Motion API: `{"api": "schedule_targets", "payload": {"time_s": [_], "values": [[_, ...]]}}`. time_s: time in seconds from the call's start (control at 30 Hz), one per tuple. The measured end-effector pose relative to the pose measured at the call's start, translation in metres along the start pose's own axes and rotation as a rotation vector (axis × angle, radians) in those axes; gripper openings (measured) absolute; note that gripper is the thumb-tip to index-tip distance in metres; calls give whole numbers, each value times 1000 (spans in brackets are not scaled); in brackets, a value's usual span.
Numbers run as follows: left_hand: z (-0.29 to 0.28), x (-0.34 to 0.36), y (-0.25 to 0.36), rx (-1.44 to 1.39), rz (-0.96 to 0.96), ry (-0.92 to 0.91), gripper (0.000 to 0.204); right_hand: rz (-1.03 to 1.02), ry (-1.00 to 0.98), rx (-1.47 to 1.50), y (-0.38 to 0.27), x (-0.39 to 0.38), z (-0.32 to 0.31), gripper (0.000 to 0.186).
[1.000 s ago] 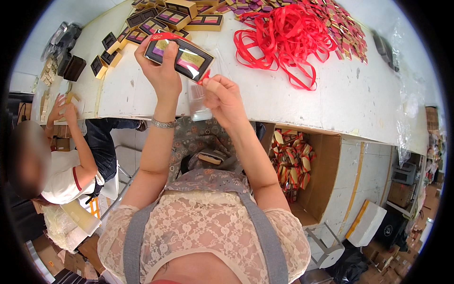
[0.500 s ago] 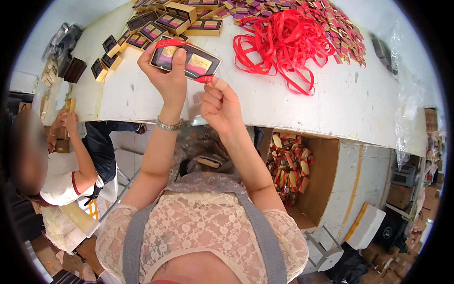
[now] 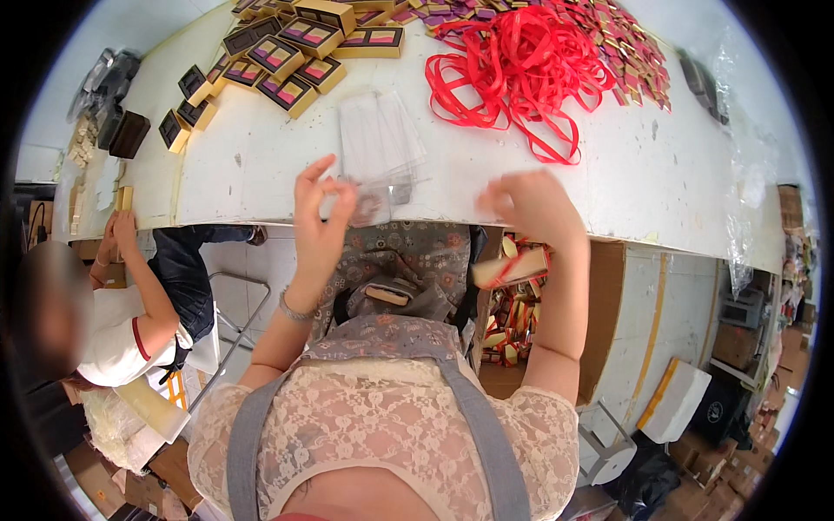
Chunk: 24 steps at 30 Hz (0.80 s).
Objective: The person assembles small rectangular soap bars into black trays, then places them into clear plastic bags and ties them with red ribbons. The person repeats this process for multiple units on a white table.
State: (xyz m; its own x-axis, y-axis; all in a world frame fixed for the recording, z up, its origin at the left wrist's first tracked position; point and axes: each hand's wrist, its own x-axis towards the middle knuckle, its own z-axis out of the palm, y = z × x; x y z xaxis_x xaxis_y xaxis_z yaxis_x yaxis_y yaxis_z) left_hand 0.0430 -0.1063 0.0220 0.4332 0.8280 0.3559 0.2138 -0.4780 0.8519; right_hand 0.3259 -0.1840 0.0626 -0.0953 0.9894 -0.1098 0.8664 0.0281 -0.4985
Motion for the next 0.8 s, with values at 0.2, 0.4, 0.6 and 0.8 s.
{"api": "schedule_targets", "payload": {"time_s": [0.2,0.4,0.6,0.8], "values": [[29,14,-40,434,91,-36,60,253,363,151,-17,124,59,47],[24,43,-54,203,-178,120,68,308,296,104,-29,127,41,30],[-15,69,-18,-966,-464,134,47,-113,535,180,-102,63,32,13],[-26,59,-6,-1035,-419,161,39,-238,700,137,-115,50,32,15]]}}
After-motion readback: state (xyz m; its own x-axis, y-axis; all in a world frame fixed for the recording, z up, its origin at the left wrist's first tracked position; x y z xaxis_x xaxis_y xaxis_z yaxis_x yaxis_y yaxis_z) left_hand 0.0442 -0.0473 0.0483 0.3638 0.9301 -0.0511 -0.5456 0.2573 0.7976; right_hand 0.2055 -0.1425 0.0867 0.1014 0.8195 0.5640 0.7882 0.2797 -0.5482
